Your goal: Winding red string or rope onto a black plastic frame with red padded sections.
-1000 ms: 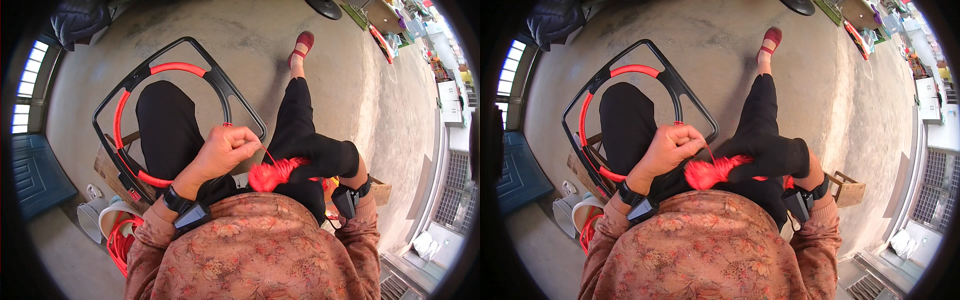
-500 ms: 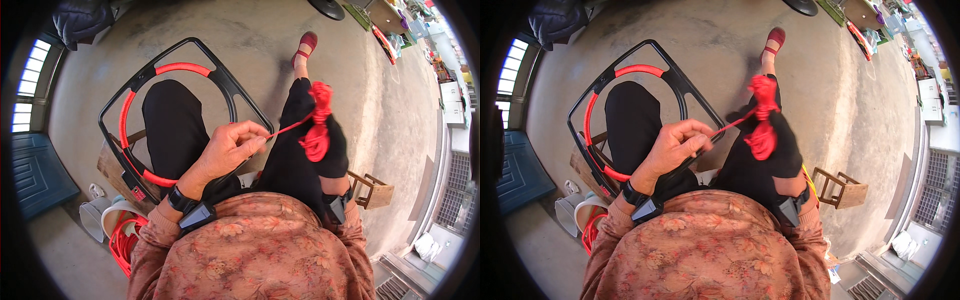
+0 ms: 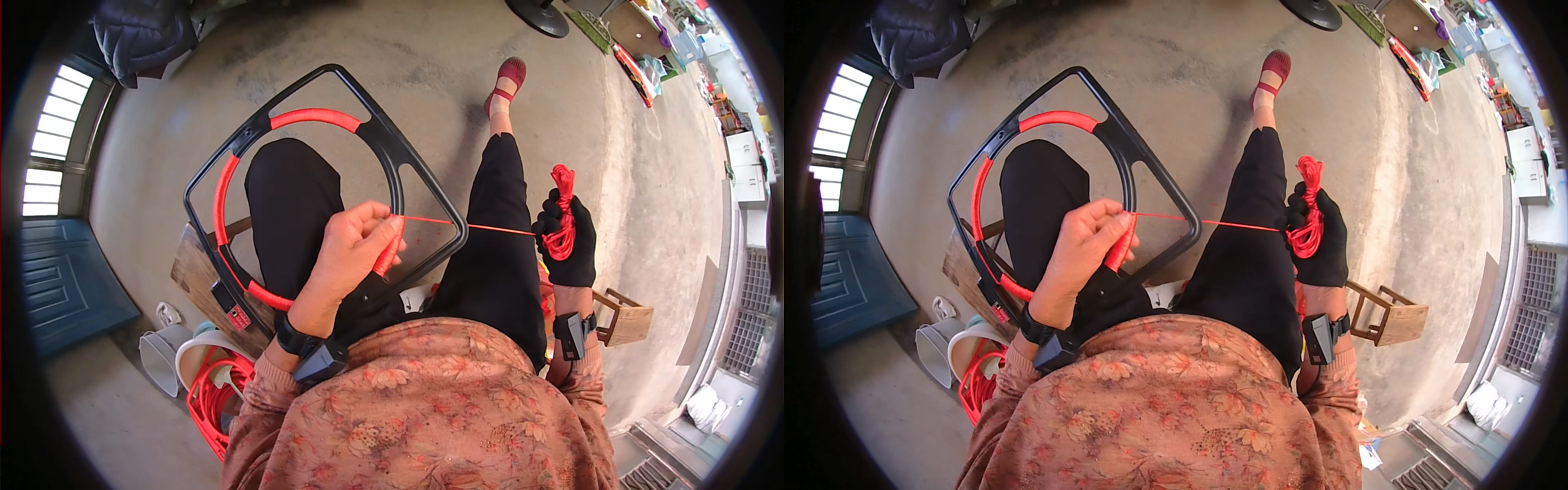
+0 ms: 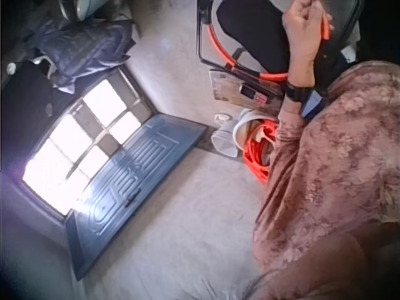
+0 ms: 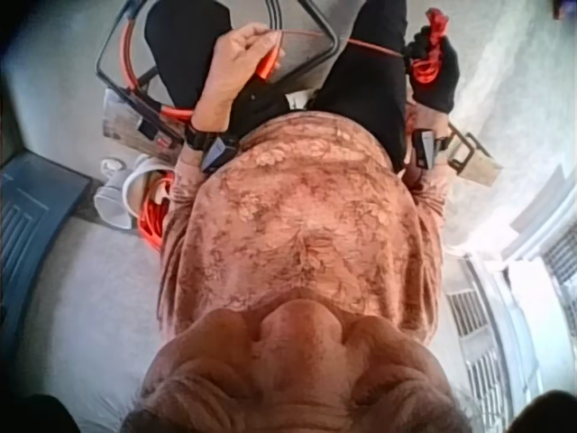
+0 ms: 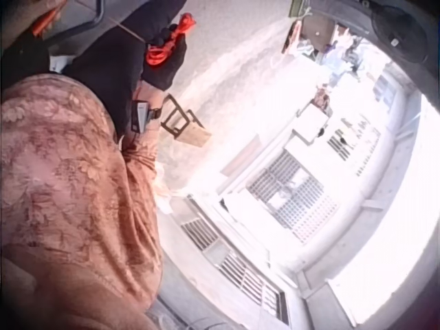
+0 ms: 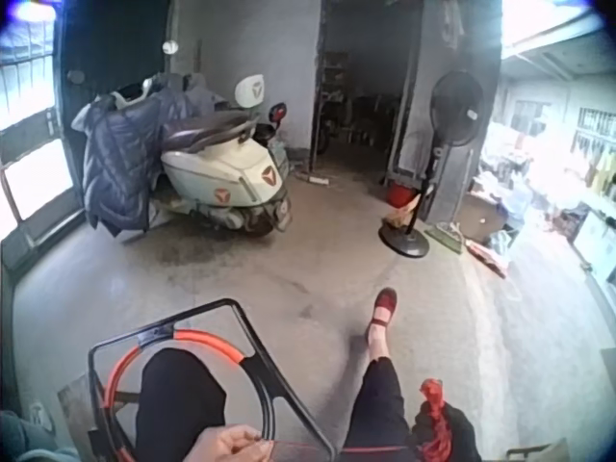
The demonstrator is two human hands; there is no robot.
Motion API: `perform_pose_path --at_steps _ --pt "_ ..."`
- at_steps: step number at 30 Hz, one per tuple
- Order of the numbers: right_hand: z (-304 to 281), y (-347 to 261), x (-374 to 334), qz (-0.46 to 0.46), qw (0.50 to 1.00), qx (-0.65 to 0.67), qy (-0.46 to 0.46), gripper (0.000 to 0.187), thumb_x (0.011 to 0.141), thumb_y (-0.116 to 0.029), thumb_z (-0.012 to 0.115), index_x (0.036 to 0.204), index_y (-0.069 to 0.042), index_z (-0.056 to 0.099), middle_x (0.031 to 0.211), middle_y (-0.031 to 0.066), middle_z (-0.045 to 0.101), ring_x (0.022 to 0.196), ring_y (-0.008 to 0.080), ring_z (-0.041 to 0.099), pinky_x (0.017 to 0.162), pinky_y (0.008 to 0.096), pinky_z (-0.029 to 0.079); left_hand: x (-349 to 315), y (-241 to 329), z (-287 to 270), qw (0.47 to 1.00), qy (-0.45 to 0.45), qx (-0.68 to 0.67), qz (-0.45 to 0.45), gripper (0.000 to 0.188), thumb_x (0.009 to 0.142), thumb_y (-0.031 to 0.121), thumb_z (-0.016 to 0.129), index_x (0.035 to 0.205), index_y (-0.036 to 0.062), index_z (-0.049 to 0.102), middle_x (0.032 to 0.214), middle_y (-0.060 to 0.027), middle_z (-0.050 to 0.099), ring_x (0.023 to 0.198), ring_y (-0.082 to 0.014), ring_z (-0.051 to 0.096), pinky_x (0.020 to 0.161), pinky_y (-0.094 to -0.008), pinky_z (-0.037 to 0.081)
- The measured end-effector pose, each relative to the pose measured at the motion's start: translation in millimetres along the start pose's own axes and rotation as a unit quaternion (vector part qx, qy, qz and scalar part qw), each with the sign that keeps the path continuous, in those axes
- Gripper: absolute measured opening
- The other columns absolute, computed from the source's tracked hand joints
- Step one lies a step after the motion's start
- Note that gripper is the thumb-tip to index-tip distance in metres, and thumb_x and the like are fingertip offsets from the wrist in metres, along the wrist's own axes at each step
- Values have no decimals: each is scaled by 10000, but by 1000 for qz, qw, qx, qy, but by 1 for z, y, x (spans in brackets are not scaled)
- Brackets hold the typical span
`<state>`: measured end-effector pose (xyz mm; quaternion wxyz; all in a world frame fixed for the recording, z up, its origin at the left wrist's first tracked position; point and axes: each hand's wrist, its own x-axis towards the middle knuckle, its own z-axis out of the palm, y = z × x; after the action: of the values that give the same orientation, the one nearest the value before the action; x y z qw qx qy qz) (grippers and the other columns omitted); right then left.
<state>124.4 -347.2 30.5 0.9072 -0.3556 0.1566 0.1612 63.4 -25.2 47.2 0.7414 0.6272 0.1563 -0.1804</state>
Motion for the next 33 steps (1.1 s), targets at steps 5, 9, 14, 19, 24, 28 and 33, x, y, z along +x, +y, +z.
perform_pose_path --at_steps 5,9,14,19,24,28,33 --pt "1 3 1 5 997 -10 71 316 938 -272 520 1114 -10 511 750 3 503 564 87 464 544 246 415 0 -3 3 1000 -25 -14 -2 122 920 111 578 951 -7 577 759 -82 644 609 -96 608 559 -212 492" --pt "-12 4 6 33 997 67 -26 297 929 -259 541 1086 -8 544 746 -1 505 530 81 444 522 238 385 -17 5 5 999 -41 -12 25 112 905 89 596 940 -15 575 753 -82 642 598 -94 605 563 -209 493" --pt "-2 4 7 29 996 82 -38 287 941 -245 525 1083 3 538 731 3 497 504 71 402 489 227 340 -47 16 12 995 -42 43 75 125 881 40 611 968 -44 580 755 -86 647 605 -89 605 546 -206 491" --pt "-1 0 2 32 997 63 -35 328 953 -287 517 1098 7 533 726 9 497 503 74 401 489 227 338 -49 -15 15 994 -26 -109 11 174 924 126 576 978 -38 589 721 -95 645 558 -111 608 524 -216 503" --pt "-28 -6 -9 -18 996 72 -50 392 962 -345 503 1145 0 531 826 48 592 641 133 559 617 278 466 -46 -33 27 980 -36 -193 -30 202 952 192 535 939 -2 589 692 -108 641 516 -136 608 484 -229 505" --pt "-18 -2 -18 -128 985 -23 114 409 964 -377 487 1203 -48 536 1029 84 653 995 245 630 878 435 500 -39 -32 29 977 -36 -204 -41 191 946 200 545 935 13 580 690 -112 642 507 -138 607 485 -233 511" --pt "-56 7 -33 7 973 -228 -24 406 971 -348 485 1198 -15 531 1042 102 629 951 187 614 830 302 504 -36 -29 24 982 -46 -173 -61 183 943 203 550 931 22 575 736 -110 654 558 -131 625 522 -230 523"
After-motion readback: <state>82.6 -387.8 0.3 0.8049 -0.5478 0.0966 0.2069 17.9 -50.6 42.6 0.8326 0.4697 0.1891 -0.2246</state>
